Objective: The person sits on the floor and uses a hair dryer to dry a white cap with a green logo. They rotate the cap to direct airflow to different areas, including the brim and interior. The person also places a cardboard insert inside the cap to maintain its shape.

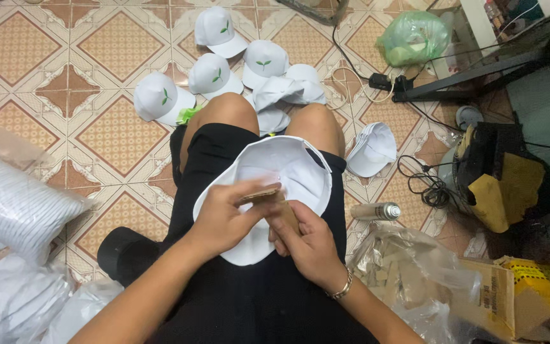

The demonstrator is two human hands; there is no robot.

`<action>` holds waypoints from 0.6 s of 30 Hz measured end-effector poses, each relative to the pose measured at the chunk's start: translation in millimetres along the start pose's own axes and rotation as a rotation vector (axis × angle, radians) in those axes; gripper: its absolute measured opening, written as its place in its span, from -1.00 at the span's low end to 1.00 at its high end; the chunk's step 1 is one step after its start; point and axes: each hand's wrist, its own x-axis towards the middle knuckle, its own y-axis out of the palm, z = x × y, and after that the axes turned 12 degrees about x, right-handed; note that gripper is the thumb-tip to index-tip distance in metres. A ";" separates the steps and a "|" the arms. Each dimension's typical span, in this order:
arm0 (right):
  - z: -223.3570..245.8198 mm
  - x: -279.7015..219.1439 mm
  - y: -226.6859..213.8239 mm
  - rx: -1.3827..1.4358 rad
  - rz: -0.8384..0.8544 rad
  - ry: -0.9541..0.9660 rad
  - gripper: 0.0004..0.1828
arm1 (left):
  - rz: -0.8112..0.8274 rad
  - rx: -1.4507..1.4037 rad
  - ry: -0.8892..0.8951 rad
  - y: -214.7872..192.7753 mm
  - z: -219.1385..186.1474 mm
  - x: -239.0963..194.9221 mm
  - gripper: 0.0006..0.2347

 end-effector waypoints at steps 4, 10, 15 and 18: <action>-1.4 -1.1 3.7 -0.056 -0.028 0.080 -0.78 | -0.058 0.685 0.518 2.9 -7.0 -12.0 -0.67; -6.5 11.2 6.6 0.022 -0.033 0.089 -0.73 | -0.272 0.661 0.523 1.6 -6.4 -12.5 -0.70; -6.4 11.8 -4.9 -0.227 -0.005 0.007 -0.74 | -0.147 0.374 0.156 5.2 -9.5 -15.8 -0.67; -12.3 11.5 -1.7 -0.381 -0.113 -0.040 -0.74 | -0.175 0.495 0.359 9.9 -13.4 -19.9 -0.60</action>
